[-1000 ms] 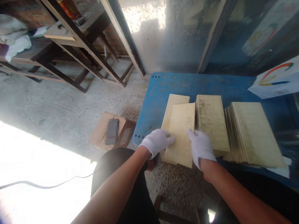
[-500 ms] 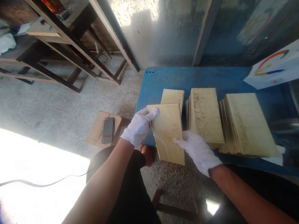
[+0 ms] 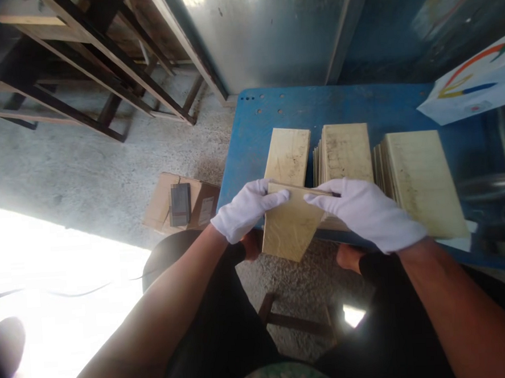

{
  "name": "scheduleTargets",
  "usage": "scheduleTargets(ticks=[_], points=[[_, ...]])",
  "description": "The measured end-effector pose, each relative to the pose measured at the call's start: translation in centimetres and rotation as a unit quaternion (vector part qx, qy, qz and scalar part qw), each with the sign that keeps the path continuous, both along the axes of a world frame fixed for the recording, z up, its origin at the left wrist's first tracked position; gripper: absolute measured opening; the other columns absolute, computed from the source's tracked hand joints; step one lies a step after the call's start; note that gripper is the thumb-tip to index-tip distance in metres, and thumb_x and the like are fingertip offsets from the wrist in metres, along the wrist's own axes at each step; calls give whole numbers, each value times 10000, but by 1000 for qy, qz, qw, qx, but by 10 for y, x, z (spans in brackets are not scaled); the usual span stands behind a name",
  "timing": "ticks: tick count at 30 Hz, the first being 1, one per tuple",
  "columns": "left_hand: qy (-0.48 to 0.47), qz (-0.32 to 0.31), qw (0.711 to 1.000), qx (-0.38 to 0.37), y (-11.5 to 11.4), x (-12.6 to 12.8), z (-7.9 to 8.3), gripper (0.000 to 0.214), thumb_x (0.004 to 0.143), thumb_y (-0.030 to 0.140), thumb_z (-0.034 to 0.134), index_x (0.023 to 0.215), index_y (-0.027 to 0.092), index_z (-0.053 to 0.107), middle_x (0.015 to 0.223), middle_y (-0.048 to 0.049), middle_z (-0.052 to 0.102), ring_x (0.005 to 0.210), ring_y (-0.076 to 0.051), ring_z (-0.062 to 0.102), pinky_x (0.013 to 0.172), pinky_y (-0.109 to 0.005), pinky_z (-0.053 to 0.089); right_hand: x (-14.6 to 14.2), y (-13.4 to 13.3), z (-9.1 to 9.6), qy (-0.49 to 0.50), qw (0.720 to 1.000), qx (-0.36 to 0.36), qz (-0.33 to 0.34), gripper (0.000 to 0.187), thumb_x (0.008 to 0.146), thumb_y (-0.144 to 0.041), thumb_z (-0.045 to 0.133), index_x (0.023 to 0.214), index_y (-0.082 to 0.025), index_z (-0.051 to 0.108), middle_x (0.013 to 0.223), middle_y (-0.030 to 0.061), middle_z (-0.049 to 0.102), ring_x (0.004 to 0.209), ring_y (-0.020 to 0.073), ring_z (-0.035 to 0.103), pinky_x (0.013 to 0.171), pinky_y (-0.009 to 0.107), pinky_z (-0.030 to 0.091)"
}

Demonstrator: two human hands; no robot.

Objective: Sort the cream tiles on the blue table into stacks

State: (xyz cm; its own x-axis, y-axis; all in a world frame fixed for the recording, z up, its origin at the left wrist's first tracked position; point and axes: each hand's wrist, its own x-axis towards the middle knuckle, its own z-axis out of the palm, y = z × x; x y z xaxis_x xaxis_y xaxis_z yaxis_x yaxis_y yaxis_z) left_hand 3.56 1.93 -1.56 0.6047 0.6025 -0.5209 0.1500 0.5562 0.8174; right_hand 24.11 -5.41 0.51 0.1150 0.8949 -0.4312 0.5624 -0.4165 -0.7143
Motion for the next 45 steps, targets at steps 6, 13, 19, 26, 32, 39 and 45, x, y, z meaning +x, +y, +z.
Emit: scheduleTargets(ticks=[6, 13, 19, 26, 32, 39, 45], points=[[14, -57, 998, 19, -7, -6, -8, 198, 749, 285, 701, 857, 123, 662, 767, -21, 666, 640, -94, 579, 594, -214, 460, -5, -4, -13, 101, 981, -165, -3, 397, 768, -533, 671, 938, -175, 700, 503, -5, 571, 432, 102, 488, 402, 209, 352], [143, -203, 957, 150, 5, -24, -5, 164, 698, 326, 713, 793, 193, 729, 714, -8, 682, 649, -133, 591, 568, -226, 437, -30, -22, -48, 116, 985, -131, 5, 363, 735, -541, 690, 811, -186, 684, 593, 38, 662, 499, 156, 596, 472, 255, 455], [171, -208, 945, 185, 14, -30, 3, 294, 630, 376, 769, 868, 203, 758, 840, -53, 732, 779, -212, 660, 695, -282, 504, -51, -43, -92, 2, 983, -126, 133, 302, 858, -501, 582, 919, -216, 663, 672, 11, 663, 582, 144, 598, 548, 246, 415], [266, -209, 914, 223, 17, -25, 9, 362, 665, 354, 748, 984, 185, 726, 986, -111, 719, 964, -302, 644, 922, -404, 452, -72, -54, -125, -118, 957, -140, 225, 300, 932, -456, 502, 912, -178, 612, 775, 39, 652, 666, 129, 589, 610, 232, 361], [291, -238, 891, 256, 18, -24, 9, 403, 766, 391, 661, 1104, 173, 692, 1052, -125, 707, 997, -305, 634, 945, -399, 436, -90, -52, -143, -116, 955, -129, 240, 302, 958, -447, 457, 933, -172, 580, 814, 65, 659, 703, 148, 607, 631, 238, 373], [316, -244, 880, 258, 17, -26, 7, 320, 793, 363, 639, 1043, 175, 705, 1091, -151, 688, 1037, -338, 610, 941, -460, 421, -99, -52, -147, -182, 929, -153, 285, 325, 984, -438, 404, 997, -165, 581, 942, 105, 676, 846, 186, 648, 705, 255, 398], [316, -226, 887, 250, 16, -25, 4, 255, 743, 317, 694, 958, 181, 712, 1039, -151, 693, 1029, -347, 603, 935, -471, 418, -103, -60, -141, -252, 903, -180, 297, 317, 982, -433, 406, 1043, -175, 580, 911, 119, 684, 828, 193, 667, 680, 255, 410]])
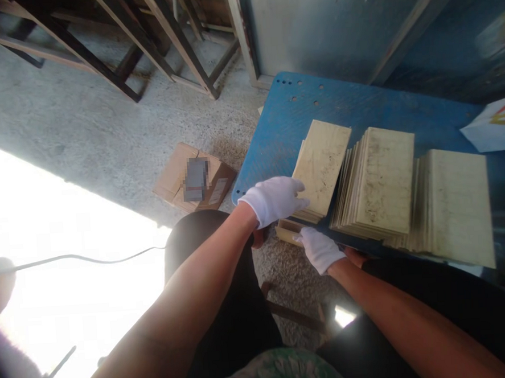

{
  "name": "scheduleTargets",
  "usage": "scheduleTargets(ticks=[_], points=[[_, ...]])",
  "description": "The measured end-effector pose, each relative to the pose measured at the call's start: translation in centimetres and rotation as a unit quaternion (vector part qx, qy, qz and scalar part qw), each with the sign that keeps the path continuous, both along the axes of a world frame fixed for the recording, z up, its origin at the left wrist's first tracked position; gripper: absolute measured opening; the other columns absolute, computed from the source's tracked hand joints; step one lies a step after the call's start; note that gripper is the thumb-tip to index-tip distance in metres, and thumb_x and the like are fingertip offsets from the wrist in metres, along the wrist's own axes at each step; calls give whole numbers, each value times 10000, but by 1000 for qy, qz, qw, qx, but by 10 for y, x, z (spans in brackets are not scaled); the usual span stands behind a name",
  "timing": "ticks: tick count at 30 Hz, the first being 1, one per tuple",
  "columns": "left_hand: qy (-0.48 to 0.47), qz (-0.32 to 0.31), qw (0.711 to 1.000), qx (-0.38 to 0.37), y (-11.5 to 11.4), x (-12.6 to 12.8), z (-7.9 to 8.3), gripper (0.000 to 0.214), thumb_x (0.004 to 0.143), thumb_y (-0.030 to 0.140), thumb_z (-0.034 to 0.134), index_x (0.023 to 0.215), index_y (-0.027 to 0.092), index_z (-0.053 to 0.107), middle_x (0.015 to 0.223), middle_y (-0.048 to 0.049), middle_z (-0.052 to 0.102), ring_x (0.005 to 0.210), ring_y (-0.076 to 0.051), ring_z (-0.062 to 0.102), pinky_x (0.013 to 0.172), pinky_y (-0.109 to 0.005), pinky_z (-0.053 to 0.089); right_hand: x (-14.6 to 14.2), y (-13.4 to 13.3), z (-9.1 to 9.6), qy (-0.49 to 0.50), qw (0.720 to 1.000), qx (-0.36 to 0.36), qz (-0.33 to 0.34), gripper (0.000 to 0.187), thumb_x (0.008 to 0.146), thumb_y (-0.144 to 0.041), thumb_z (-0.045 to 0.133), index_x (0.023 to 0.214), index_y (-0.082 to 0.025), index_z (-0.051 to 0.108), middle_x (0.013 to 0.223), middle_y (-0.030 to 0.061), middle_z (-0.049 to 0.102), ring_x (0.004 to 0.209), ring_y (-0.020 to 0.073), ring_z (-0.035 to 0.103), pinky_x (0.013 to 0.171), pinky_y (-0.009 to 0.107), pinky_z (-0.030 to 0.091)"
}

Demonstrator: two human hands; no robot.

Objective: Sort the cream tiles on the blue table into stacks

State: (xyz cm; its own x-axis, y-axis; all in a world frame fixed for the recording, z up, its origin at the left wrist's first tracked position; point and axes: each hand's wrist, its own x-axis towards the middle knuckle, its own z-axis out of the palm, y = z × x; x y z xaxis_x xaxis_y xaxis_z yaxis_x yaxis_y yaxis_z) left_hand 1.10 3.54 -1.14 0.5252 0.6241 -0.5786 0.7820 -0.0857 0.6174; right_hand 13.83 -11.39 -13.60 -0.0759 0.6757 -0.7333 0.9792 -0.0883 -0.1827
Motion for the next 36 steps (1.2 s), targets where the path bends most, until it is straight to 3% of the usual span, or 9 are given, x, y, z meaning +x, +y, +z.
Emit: scheduleTargets(ticks=[4, 14, 20, 25, 28, 31, 36], points=[[3, -8, 1000, 7, -1, 2, 0, 269, 768, 326, 667, 978, 164, 715, 1036, -164, 694, 1008, -351, 614, 921, -478, 428, 2, -2, -3, 19, 1000, 15, 18, 290, 977, -405, 422, 1026, -169, 584, 919, 121, 685, 829, 207, 670, 664, 262, 403], [43, -46, 998, 6, -1, 8, 1, 404, 777, 388, 651, 1082, 128, 698, 1104, -202, 672, 1015, -366, 610, 901, -455, 440, -3, -4, -10, 38, 999, -13, -22, 273, 993, -361, 359, 1061, -194, 565, 993, 117, 685, 845, 209, 678, 659, 270, 414], [23, -12, 1000, 5, -2, 10, -5, 276, 751, 329, 685, 975, 172, 715, 1056, -162, 687, 1018, -350, 608, 927, -456, 425, -10, -7, 6, -26, 997, 56, 35, 407, 1013, -365, 223, 1063, -180, 582, 986, 159, 675, 738, 238, 685, 596, 297, 427], [56, -20, 998, 16, 2, 11, -5, 306, 828, 350, 592, 1025, 146, 706, 1075, -186, 675, 1017, -343, 609, 915, -444, 438, -6, 0, 36, -14, 994, 100, 41, 520, 1012, -411, 176, 1019, -169, 637, 923, 167, 680, 760, 300, 677, 608, 341, 426], [70, -10, 997, 34, 4, 11, -8, 344, 892, 319, 484, 1095, 128, 686, 1119, -195, 660, 1042, -336, 604, 918, -437, 444, 3, 12, 61, 40, 995, 88, -9, 454, 1005, -404, 284, 1012, -172, 674, 941, 152, 692, 794, 261, 665, 667, 328, 425], [73, -5, 996, 41, 4, 14, -14, 356, 903, 292, 455, 1143, 130, 663, 1169, -185, 643, 1089, -318, 588, 949, -407, 435, 16, 28, 81, 40, 986, 104, -121, 409, 980, -449, 361, 1001, -215, 696, 975, 113, 704, 823, 235, 657, 706, 317, 430], [87, 11, 993, 77, 6, 20, -19, 310, 908, 261, 433, 1102, 141, 643, 1144, -144, 659, 1065, -252, 603, 933, -331, 444, 37, 50, 91, -11, 949, 143, -279, 477, 936, -541, 381, 1154, -222, 659, 1088, 107, 699, 914, 276, 656, 742, 355, 445]])
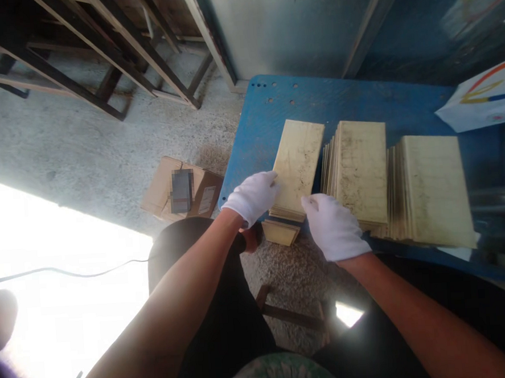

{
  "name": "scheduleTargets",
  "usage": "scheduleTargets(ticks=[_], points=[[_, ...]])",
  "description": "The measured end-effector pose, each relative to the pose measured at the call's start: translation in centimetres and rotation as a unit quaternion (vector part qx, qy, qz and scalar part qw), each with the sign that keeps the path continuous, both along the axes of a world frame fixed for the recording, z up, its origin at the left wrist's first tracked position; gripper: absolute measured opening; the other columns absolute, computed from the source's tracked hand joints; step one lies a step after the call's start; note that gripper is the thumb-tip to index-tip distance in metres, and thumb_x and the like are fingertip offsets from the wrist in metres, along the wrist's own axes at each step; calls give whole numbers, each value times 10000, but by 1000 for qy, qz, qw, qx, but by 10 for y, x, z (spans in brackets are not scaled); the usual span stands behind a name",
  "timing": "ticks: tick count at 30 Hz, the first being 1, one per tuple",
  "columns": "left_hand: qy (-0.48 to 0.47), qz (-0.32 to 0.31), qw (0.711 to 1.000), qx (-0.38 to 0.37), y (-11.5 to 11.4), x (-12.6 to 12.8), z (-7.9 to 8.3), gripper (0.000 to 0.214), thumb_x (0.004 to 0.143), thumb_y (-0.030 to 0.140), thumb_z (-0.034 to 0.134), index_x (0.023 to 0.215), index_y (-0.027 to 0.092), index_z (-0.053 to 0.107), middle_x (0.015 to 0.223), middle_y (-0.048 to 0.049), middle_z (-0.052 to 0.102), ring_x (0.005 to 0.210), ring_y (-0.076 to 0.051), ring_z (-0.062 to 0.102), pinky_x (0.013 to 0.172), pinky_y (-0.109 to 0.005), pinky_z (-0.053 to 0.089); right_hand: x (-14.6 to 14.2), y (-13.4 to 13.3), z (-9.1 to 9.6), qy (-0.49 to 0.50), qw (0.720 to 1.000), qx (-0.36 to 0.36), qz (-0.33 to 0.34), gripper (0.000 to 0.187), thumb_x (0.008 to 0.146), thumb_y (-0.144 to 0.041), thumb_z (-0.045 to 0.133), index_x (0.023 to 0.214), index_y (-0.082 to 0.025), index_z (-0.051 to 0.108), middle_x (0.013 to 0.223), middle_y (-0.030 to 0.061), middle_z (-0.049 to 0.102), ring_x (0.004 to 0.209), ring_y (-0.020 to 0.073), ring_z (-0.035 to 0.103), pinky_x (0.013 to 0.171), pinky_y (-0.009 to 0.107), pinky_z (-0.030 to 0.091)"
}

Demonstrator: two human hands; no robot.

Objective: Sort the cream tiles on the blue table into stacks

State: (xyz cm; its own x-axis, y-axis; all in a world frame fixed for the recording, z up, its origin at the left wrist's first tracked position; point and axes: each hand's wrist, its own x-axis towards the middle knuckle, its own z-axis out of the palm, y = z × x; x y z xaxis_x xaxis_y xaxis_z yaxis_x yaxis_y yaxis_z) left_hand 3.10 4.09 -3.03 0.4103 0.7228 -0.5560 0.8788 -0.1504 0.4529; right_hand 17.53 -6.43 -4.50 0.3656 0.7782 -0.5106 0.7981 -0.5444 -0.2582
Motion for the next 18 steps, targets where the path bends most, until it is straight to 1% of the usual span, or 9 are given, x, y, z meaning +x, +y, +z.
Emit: scheduleTargets(ticks=[2, 4, 5, 7, 9, 11, 16, 18], points=[[19, 6, 1000, 10, 1, 2, 0, 306, 915, 273, 418, 1108, 146, 620, 1139, -128, 663, 1047, -233, 612, 918, -316, 453, 5, 4, -5, 9, 999, 22, -27, 471, 916, -495, 442, 1228, -190, 618, 1165, 109, 677, 1007, 275, 634, 792, 341, 439], [36, 16, 999, 11, 2, 5, -1, 315, 923, 293, 403, 1128, 147, 592, 1140, -124, 662, 1044, -229, 616, 910, -313, 458, 8, 7, -14, 36, 999, 18, -20, 441, 904, -455, 468, 1199, -168, 625, 1158, 113, 679, 1023, 262, 624, 785, 315, 430], [43, 18, 999, 5, 2, 6, -2, 321, 922, 300, 402, 1139, 143, 580, 1144, -129, 659, 1047, -233, 617, 908, -317, 460, 9, 8, -19, 54, 998, 6, -12, 406, 903, -438, 465, 1146, -168, 646, 1117, 112, 692, 986, 249, 631, 752, 299, 425], [56, 18, 998, -10, 2, 8, -5, 337, 917, 303, 411, 1161, 125, 560, 1163, -148, 649, 1064, -251, 616, 911, -331, 462, 11, 11, -28, 93, 995, -19, -3, 358, 908, -419, 442, 1041, -176, 670, 1000, 105, 711, 848, 209, 640, 661, 269, 402], [62, 13, 998, -23, 1, 11, -8, 353, 913, 297, 419, 1182, 108, 548, 1190, -168, 635, 1095, -272, 607, 924, -345, 458, 11, 13, -35, 128, 991, -33, -10, 356, 916, -416, 415, 1005, -189, 673, 892, 85, 710, 716, 174, 615, 599, 253, 372], [65, 12, 997, -29, 1, 14, -10, 365, 911, 298, 425, 1195, 100, 541, 1209, -179, 624, 1121, -285, 597, 936, -354, 454, 11, 16, -37, 143, 989, -33, -16, 361, 915, -415, 404, 1009, -197, 676, 845, 72, 700, 660, 161, 587, 580, 248, 357], [59, 13, 998, -35, 1, 16, -8, 381, 898, 318, 433, 1200, 110, 540, 1202, -186, 626, 1127, -291, 594, 929, -368, 452, 10, 19, -32, 129, 991, -20, 7, 366, 905, -409, 414, 991, -188, 692, 823, 73, 691, 650, 166, 565, 571, 254, 349], [56, 16, 998, -37, 1, 16, -7, 388, 891, 330, 438, 1195, 115, 545, 1186, -189, 633, 1107, -295, 603, 915, -377, 457, 10, 18, -33, 152, 988, -20, -13, 356, 896, -412, 436, 982, -181, 693, 787, 67, 686, 620, 161, 563, 554, 249, 355]])
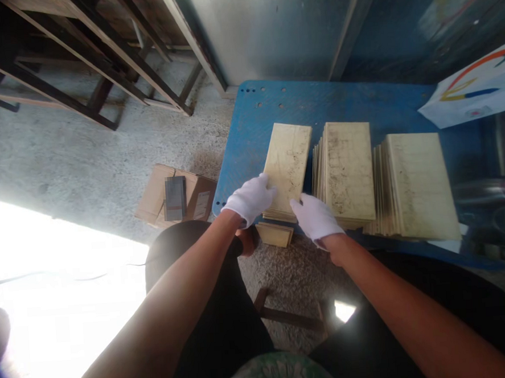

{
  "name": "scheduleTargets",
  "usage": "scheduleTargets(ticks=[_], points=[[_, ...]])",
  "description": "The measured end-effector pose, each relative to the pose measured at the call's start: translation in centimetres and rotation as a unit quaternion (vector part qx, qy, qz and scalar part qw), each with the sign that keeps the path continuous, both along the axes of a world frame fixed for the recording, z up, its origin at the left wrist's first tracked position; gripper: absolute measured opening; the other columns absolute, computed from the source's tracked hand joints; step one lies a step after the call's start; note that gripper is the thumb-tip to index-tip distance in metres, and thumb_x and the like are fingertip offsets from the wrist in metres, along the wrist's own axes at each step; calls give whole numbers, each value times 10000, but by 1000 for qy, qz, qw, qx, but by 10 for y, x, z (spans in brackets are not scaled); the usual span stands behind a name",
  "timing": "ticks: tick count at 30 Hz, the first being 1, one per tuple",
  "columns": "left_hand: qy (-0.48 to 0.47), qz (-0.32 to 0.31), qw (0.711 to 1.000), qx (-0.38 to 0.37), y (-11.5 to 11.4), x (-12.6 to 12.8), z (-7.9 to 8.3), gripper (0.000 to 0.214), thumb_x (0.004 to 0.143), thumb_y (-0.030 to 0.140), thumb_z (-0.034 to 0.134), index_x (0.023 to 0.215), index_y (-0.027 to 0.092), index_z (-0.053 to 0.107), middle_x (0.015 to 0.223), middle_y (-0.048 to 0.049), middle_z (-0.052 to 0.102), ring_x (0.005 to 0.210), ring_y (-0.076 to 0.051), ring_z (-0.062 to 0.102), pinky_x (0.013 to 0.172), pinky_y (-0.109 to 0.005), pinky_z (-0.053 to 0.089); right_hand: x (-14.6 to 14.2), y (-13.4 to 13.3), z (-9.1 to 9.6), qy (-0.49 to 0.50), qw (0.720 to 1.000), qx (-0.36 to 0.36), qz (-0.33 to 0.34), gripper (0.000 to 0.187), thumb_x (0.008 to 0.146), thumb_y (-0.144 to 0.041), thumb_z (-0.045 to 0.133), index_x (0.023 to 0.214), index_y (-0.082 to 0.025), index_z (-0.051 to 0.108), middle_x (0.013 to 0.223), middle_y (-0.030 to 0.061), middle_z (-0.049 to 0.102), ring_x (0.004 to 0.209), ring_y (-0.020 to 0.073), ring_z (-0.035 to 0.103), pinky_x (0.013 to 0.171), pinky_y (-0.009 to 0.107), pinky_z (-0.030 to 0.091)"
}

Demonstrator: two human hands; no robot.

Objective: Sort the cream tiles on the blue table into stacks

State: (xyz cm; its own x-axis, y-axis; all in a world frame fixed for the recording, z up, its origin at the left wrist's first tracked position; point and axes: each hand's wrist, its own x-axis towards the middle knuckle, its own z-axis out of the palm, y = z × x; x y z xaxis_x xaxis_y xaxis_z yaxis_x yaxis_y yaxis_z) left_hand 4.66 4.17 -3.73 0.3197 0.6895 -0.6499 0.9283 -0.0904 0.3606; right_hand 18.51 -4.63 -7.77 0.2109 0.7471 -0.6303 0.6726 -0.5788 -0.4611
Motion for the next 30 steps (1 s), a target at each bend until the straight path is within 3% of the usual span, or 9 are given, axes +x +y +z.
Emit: scheduleTargets(ticks=[4, 9, 14, 18, 24, 30], points=[[-7, 4, 1000, -4, -1, -2, 2, 378, 880, 336, 429, 1147, 118, 583, 1134, -196, 655, 1055, -301, 624, 891, -392, 468, 0, -3, -7, 98, 991, 7, -90, 316, 869, -420, 514, 907, -165, 697, 650, 40, 643, 603, 151, 573, 530, 225, 381], [-10, 1, 1000, -7, -1, -4, 7, 379, 870, 314, 416, 1137, 126, 607, 1139, -191, 662, 1038, -287, 629, 871, -373, 475, -3, -8, -4, 219, 951, 7, -217, 277, 830, -430, 606, 844, -162, 678, 537, 3, 564, 587, 143, 578, 518, 213, 416], [12, -3, 999, -30, 1, -10, 15, 386, 874, 320, 422, 1145, 155, 642, 1148, -164, 669, 1045, -273, 631, 856, -350, 473, -15, -23, 12, 255, 928, 2, -270, 284, 766, -443, 687, 820, -165, 674, 588, 24, 608, 677, 168, 630, 541, 217, 465], [35, -28, 996, -73, 1, -19, 17, 388, 867, 366, 451, 1103, 150, 669, 1116, -165, 682, 1015, -279, 645, 820, -335, 476, -22, -48, 7, 313, 895, -38, -317, 305, 757, -447, 702, 909, -183, 691, 743, 81, 694, 822, 229, 677, 664, 286, 540], [61, -48, 983, -169, -1, -27, 12, 419, 850, 438, 490, 1052, 114, 664, 856, -146, 724, 703, -216, 674, 656, -288, 493, -25, -69, -3, 436, 830, -119, -327, 396, 792, -485, 674, 1130, -280, 658, 1011, 89, 723, 989, 285, 664, 809, 436, 546], [3, -11, 965, -262, 5, -36, 16, 386, 805, 494, 556, 763, 121, 646, 663, -114, 688, 586, -202, 648, 546, -278, 500, -26, -58, 23, 533, 776, -156, -298, 526, 822, -440, 681, 1276, -215, 538, 1176, 103, 670, 1002, 233, 660, 767, 359, 553]])
